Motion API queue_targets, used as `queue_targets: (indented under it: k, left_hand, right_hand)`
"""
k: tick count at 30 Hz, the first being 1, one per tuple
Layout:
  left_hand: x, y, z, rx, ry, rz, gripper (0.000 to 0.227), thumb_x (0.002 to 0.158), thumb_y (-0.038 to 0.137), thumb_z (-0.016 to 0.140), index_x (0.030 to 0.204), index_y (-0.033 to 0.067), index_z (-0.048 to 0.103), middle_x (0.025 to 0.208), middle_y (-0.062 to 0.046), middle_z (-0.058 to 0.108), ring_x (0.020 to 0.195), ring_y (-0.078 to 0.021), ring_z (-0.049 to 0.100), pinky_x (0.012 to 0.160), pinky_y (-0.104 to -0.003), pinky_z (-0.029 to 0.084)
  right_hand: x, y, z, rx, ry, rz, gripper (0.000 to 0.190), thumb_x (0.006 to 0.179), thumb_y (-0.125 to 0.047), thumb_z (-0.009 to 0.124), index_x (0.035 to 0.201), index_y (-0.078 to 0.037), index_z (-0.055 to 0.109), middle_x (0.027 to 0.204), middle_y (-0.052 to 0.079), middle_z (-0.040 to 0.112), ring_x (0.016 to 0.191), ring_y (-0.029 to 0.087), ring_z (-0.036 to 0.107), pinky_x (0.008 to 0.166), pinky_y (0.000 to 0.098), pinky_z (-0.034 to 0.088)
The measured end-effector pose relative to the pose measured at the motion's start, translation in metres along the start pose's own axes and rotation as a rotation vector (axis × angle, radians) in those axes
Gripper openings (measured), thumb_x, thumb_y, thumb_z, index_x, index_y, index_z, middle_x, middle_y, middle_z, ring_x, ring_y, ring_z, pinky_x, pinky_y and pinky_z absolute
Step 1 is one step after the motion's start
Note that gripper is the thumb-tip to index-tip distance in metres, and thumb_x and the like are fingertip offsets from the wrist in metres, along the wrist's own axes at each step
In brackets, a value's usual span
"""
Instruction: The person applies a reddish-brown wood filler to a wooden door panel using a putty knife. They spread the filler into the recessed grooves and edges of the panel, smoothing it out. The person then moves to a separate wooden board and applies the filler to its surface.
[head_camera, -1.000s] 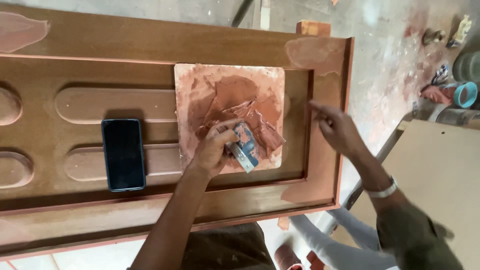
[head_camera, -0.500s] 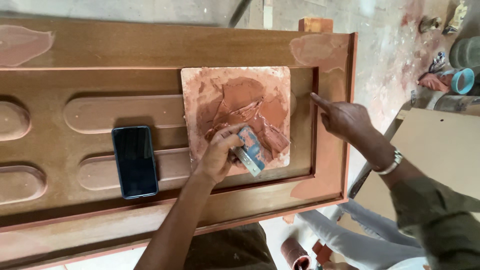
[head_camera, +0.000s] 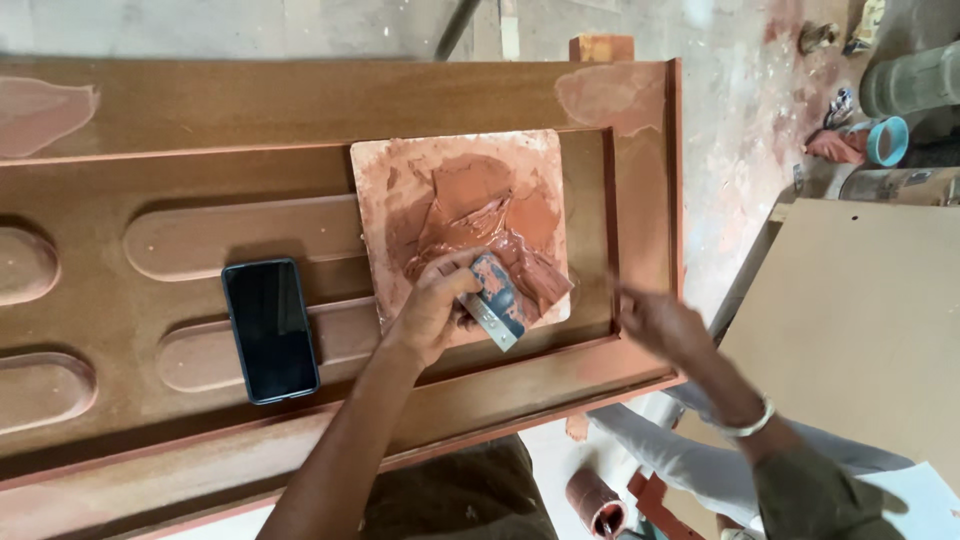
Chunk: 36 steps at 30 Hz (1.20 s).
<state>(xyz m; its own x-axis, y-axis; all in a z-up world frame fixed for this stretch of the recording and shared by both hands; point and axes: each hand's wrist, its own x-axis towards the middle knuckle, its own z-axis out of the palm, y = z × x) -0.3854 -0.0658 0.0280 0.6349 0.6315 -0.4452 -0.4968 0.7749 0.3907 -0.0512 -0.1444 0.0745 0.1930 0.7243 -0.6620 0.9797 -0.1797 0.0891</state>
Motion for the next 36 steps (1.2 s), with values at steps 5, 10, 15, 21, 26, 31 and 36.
queue_targets:
  k: [5,10,15,21,26,31,36]
  left_hand:
    - [0.001,-0.011,-0.002,0.016,0.036,0.015,0.031,0.088,0.004,0.054,0.116,-0.0029,0.067,0.086,-0.003,0.068,0.069,-0.0103,0.061,0.059,-0.025,0.051]
    - [-0.007,-0.009,0.001,0.009,0.028,-0.051,0.037,0.084,0.006,0.053,0.117,0.0004,0.067,0.080,-0.001,0.065,0.062,-0.0090,0.057,0.049,-0.026,0.045]
    - [-0.008,-0.004,0.008,-0.017,0.013,-0.040,0.040,0.084,0.006,0.053,0.121,0.0005,0.068,0.079,0.000,0.063,0.061,-0.0083,0.054,0.048,-0.026,0.043]
    - [-0.001,-0.010,0.007,0.043,-0.002,-0.005,0.034,0.089,0.006,0.055,0.120,-0.0030,0.066,0.082,-0.001,0.063,0.062,-0.0096,0.055,0.050,-0.026,0.042]
    - [0.004,-0.011,0.010,-0.006,-0.020,-0.005,0.033,0.086,0.006,0.054,0.116,0.0001,0.068,0.081,-0.001,0.065,0.061,-0.0091,0.056,0.048,-0.026,0.043]
    - [0.001,-0.015,0.014,0.036,0.019,-0.044,0.031,0.085,0.006,0.054,0.113,0.0045,0.068,0.078,0.000,0.063,0.060,-0.0087,0.055,0.046,-0.026,0.041]
    - [-0.003,-0.013,0.010,0.102,0.019,-0.056,0.029,0.085,0.006,0.055,0.111,0.0045,0.070,0.077,0.001,0.062,0.059,-0.0077,0.053,0.046,-0.025,0.040]
  right_hand:
    - [0.036,0.001,-0.041,-0.037,0.020,-0.106,0.067,0.097,-0.026,0.055,0.159,-0.038,0.035,0.065,0.017,0.066,0.055,0.034,0.065,0.053,0.0454,0.053]
    - [0.008,0.022,-0.033,-0.527,0.186,-0.370,0.074,0.092,-0.011,0.058,0.160,-0.034,0.041,0.071,0.008,0.070,0.058,0.027,0.068,0.057,0.0433,0.054]
    - [0.035,0.027,-0.033,-0.307,0.305,-0.391,0.065,0.089,-0.016,0.061,0.149,-0.035,0.048,0.079,0.007,0.073,0.063,0.029,0.069,0.053,0.0453,0.054]
    - [0.033,0.020,0.028,-0.227,0.425,-0.211,0.058,0.098,-0.029,0.062,0.153,-0.033,0.042,0.064,0.012,0.068,0.051,0.034,0.064,0.044,0.0490,0.050]
    - [-0.038,0.017,0.073,-0.184,0.335,-0.134,0.067,0.090,-0.022,0.061,0.154,-0.028,0.040,0.062,0.012,0.069,0.048,0.035,0.064,0.043,0.0514,0.049]
    - [-0.061,0.012,0.078,-0.132,0.168,-0.065,0.065,0.085,-0.020,0.060,0.149,-0.027,0.047,0.065,0.013,0.071,0.053,0.034,0.068,0.050,0.0509,0.054]
    - [-0.048,0.005,0.055,-0.230,0.035,-0.014,0.051,0.089,-0.022,0.056,0.139,-0.030,0.059,0.075,0.013,0.074,0.065,0.032,0.072,0.061,0.0479,0.057]
